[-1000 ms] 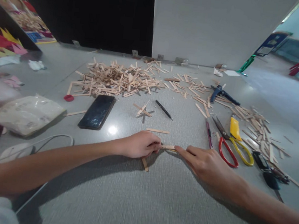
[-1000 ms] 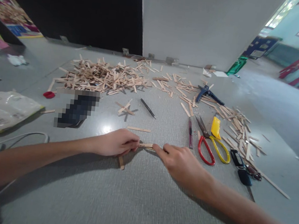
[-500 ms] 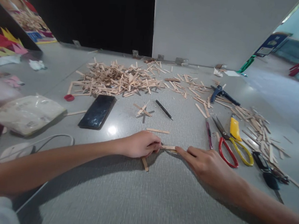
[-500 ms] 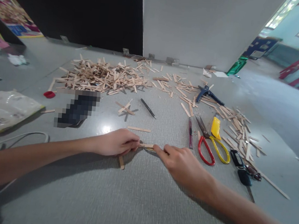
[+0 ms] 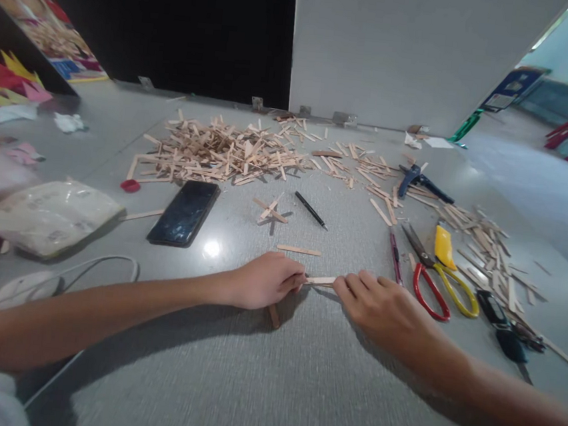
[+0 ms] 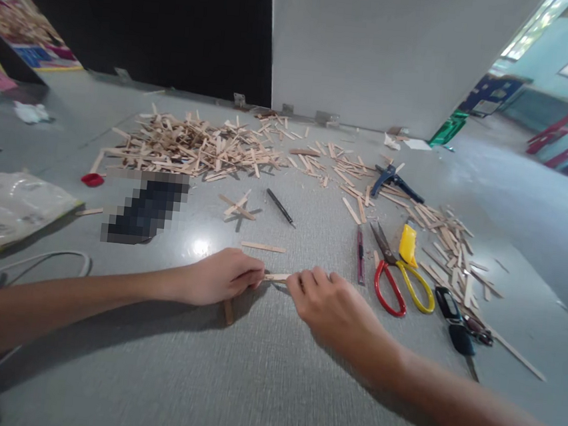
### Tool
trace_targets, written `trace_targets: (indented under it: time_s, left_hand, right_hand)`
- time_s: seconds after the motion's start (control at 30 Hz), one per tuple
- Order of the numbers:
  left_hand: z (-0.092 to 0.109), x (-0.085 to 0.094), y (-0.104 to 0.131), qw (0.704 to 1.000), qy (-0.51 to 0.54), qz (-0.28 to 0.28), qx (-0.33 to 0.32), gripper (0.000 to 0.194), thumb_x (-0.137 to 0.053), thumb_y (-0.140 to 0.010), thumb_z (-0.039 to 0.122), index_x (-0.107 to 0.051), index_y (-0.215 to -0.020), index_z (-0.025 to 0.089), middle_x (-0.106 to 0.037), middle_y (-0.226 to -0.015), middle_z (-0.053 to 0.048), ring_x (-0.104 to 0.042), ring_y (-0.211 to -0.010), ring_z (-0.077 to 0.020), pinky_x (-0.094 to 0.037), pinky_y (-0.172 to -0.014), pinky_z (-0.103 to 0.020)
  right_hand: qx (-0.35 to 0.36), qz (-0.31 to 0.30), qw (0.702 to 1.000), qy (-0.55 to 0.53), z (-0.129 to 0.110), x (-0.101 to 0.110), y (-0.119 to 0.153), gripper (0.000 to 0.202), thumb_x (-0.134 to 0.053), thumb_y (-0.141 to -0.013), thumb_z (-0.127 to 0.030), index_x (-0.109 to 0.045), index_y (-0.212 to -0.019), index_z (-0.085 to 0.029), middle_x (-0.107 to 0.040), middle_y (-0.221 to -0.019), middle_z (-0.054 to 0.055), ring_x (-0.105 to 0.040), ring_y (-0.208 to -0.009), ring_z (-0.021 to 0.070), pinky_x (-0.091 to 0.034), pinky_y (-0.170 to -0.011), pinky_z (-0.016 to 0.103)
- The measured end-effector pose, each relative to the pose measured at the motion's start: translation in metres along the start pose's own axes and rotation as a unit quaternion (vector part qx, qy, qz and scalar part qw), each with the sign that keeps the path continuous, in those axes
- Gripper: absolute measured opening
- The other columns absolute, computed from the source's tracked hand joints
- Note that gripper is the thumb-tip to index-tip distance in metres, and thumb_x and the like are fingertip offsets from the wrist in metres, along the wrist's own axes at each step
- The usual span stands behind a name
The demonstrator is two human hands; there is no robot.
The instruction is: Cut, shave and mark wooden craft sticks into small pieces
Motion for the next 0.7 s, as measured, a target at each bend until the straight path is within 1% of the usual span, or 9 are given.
trace_targets:
  time_s: [0.07, 0.13, 0.23, 0.3, 0.4, 0.47, 0.53, 0.63, 0.7]
  left_hand:
    - [-0.001, -0.001, 0.001, 1.000, -0.016, 0.020, 0.002, 0.026, -0.046, -0.096, 0.013, -0.056, -0.073, 0.021, -0.055, -0.060, 0.003, -0.050, -0.057, -0.0144, -0.033, -0.063, -0.026]
    - [-0.001, -0.002, 0.002, 0.999, -0.025, 0.030, 0.005, 0.027, -0.046, -0.096, 0.014, -0.055, -0.072, 0.021, -0.054, -0.060, 0.004, -0.049, -0.057, -0.0147, -0.033, -0.063, -0.026]
    - [-0.003, -0.003, 0.002, 0.999, -0.033, 0.034, 0.008, 0.029, -0.046, -0.098, 0.015, -0.056, -0.071, 0.021, -0.056, -0.060, 0.003, -0.052, -0.057, -0.0150, -0.034, -0.063, -0.026]
    - [-0.003, -0.002, 0.002, 0.998, -0.040, 0.040, 0.011, 0.030, -0.047, -0.099, 0.014, -0.057, -0.071, 0.020, -0.059, -0.063, 0.002, -0.055, -0.059, -0.0154, -0.034, -0.064, -0.026]
    - [-0.002, -0.003, 0.003, 0.997, -0.051, 0.050, 0.014, 0.031, -0.047, -0.099, 0.012, -0.057, -0.070, 0.020, -0.058, -0.063, 0.002, -0.054, -0.059, -0.0148, -0.034, -0.064, -0.025]
    - [-0.002, -0.004, 0.004, 0.997, -0.059, 0.055, 0.015, 0.033, -0.047, -0.099, 0.011, -0.055, -0.068, 0.020, -0.054, -0.060, 0.004, -0.051, -0.057, -0.0144, -0.034, -0.064, -0.025]
    - [-0.002, -0.005, 0.004, 0.996, -0.067, 0.060, 0.017, 0.034, -0.047, -0.099, 0.011, -0.055, -0.067, 0.020, -0.052, -0.058, 0.004, -0.050, -0.057, -0.0145, -0.035, -0.064, -0.025]
    - [-0.003, -0.006, 0.004, 0.995, -0.075, 0.068, 0.022, 0.033, -0.048, -0.098, 0.011, -0.057, -0.068, 0.020, -0.055, -0.061, 0.003, -0.052, -0.059, -0.0150, -0.036, -0.064, -0.026]
    - [-0.004, -0.006, 0.004, 0.994, -0.079, 0.073, 0.025, 0.032, -0.048, -0.098, 0.011, -0.059, -0.069, 0.019, -0.059, -0.063, 0.001, -0.054, -0.060, -0.0151, -0.037, -0.063, -0.026]
  right_hand:
    - [-0.003, -0.015, 0.999, 0.038, -0.003, -0.002, -0.006, 0.025, -0.053, -0.089, 0.004, -0.067, -0.090, -0.016, -0.068, -0.070, 0.007, -0.062, -0.059, 0.0215, -0.029, -0.051, 0.034]
    - [-0.007, -0.060, 0.997, 0.050, 0.000, -0.011, -0.011, 0.027, -0.051, -0.090, 0.005, -0.067, -0.093, -0.016, -0.068, -0.068, 0.007, -0.059, -0.053, 0.0202, -0.022, -0.049, 0.034]
    - [0.009, -0.155, 0.988, 0.008, 0.009, -0.028, -0.016, 0.027, -0.050, -0.095, 0.004, -0.068, -0.099, -0.015, -0.073, -0.069, 0.007, -0.060, -0.050, 0.0189, -0.014, -0.048, 0.035]
    - [0.023, -0.193, 0.981, -0.023, 0.012, -0.033, -0.020, 0.025, -0.051, -0.098, 0.002, -0.068, -0.102, -0.015, -0.077, -0.072, 0.008, -0.061, -0.051, 0.0184, -0.013, -0.048, 0.035]
    - [0.015, -0.202, 0.979, -0.019, 0.006, -0.026, -0.025, 0.029, -0.049, -0.095, 0.005, -0.069, -0.103, -0.015, -0.077, -0.071, 0.008, -0.063, -0.050, 0.0181, -0.013, -0.047, 0.034]
    - [-0.018, -0.208, 0.978, 0.011, 0.001, -0.019, -0.026, 0.035, -0.046, -0.090, 0.010, -0.069, -0.105, -0.013, -0.075, -0.068, 0.009, -0.064, -0.049, 0.0187, -0.013, -0.044, 0.032]
    - [-0.051, -0.218, 0.974, 0.028, 0.002, -0.018, -0.026, 0.038, -0.045, -0.089, 0.011, -0.070, -0.107, -0.010, -0.074, -0.066, 0.010, -0.065, -0.048, 0.0199, -0.013, -0.042, 0.031]
    - [-0.004, -0.215, 0.976, -0.035, 0.004, -0.025, -0.028, 0.032, -0.049, -0.093, 0.007, -0.071, -0.106, -0.012, -0.076, -0.068, 0.009, -0.064, -0.049, 0.0185, -0.015, -0.043, 0.031]
    - [0.014, -0.213, 0.976, -0.052, 0.009, -0.030, -0.028, 0.027, -0.054, -0.096, 0.003, -0.072, -0.105, -0.014, -0.078, -0.070, 0.008, -0.065, -0.050, 0.0178, -0.015, -0.045, 0.032]
Point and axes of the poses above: each hand's wrist, its own y-axis away from the middle knuckle, its own x-axis out of the back of the hand, z = x × y, the point moved 6 cm from there along -y, towards the middle knuckle
